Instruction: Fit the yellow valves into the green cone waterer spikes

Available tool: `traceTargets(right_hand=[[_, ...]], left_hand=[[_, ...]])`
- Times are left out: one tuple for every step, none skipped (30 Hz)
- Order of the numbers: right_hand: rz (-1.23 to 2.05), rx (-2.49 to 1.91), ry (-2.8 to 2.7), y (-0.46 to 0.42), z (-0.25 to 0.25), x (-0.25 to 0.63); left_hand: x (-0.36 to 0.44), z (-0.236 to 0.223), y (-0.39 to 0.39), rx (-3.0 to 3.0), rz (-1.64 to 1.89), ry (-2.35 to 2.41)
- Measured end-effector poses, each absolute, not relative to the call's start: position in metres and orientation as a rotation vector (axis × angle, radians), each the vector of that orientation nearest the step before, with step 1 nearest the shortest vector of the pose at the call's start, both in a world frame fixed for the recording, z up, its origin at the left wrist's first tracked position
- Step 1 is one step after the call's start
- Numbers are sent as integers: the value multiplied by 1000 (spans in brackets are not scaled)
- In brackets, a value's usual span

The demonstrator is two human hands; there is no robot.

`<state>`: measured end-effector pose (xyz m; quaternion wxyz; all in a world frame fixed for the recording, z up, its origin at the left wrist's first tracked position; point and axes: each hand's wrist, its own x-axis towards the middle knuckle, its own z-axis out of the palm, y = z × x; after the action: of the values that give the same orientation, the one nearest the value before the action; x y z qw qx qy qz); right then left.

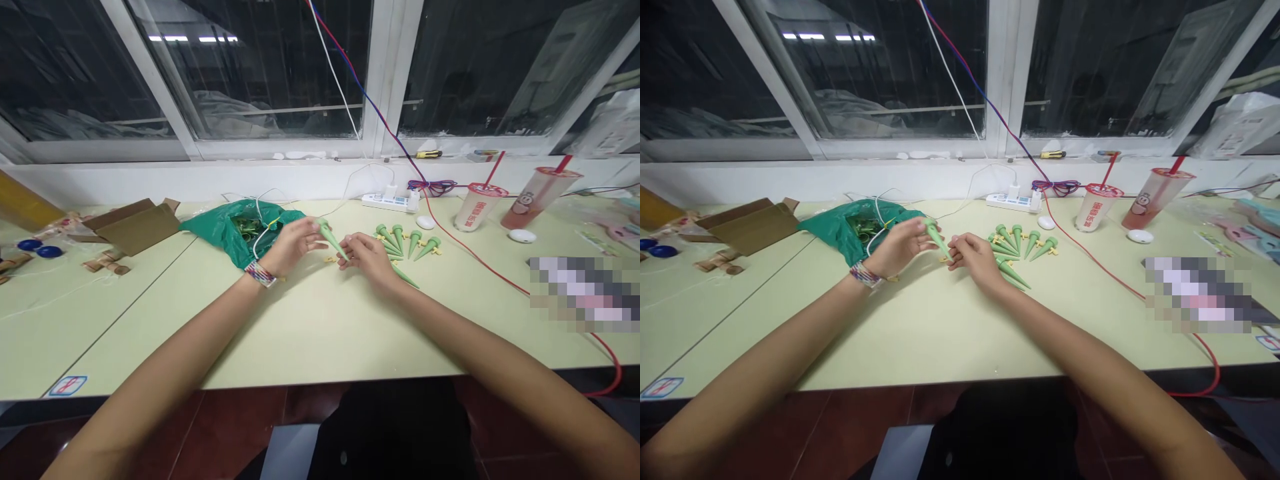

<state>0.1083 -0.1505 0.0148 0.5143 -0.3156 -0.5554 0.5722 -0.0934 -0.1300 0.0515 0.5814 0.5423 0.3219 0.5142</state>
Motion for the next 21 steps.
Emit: traceTargets(right_hand=[[1375,-786,-1366,-149,12,103],[1334,-816,-1440,-149,8,98],[1245,-836,-1574,-151,4,91],[1110,-828,-1760,-154,-1,84],[931,-796,-1945,-157,-4,77],[744,-730,-2115,-161,-7,69],[572,-633,-2256,-165,-9,62],[423,-525,-2370,-167,-11,54],[302,-433,-2450,-169,-11,47],[215,-366,-2504,-170,-12,41],[162,-332,-2537,-169,-12,36],[136,-331,-2553,-168,-12,32],[129,-346,-2562,-166,-13,29],[130,-368,-2568,-164,-14,28],[133,-389,-2571,-163,-15,29],[134,-405,-2572,-162,-16,32],[136,-414,-2570,-161,-17,37],[140,-411,-2561,-160,-18,43],[155,-399,-2542,-160,-18,51],[181,-381,-2514,-160,-18,60],[218,-358,-2471,-161,-17,70]], left_hand=[[-99,56,-126,1191,1262,747],[-105,60,-121,1126,1325,743],[-110,65,-118,1082,1366,731],[-116,68,-114,1055,1390,719],[-121,70,-112,1032,1412,706],[-126,71,-110,1017,1428,692],[-129,70,-109,1007,1440,681],[-132,68,-109,1001,1447,675],[-135,65,-109,998,1445,675],[-136,62,-110,998,1437,682],[-137,57,-111,998,1426,694],[-138,53,-112,996,1414,708],[-139,50,-113,992,1403,722],[-139,47,-114,989,1393,735],[-139,44,-114,989,1383,745],[-138,42,-115,993,1373,754],[-137,40,-114,1001,1362,763],[-136,38,-114,1014,1352,770],[-134,36,-114,1028,1344,775],[-132,34,-114,1040,1337,778],[-129,32,-114,1049,1328,780]])
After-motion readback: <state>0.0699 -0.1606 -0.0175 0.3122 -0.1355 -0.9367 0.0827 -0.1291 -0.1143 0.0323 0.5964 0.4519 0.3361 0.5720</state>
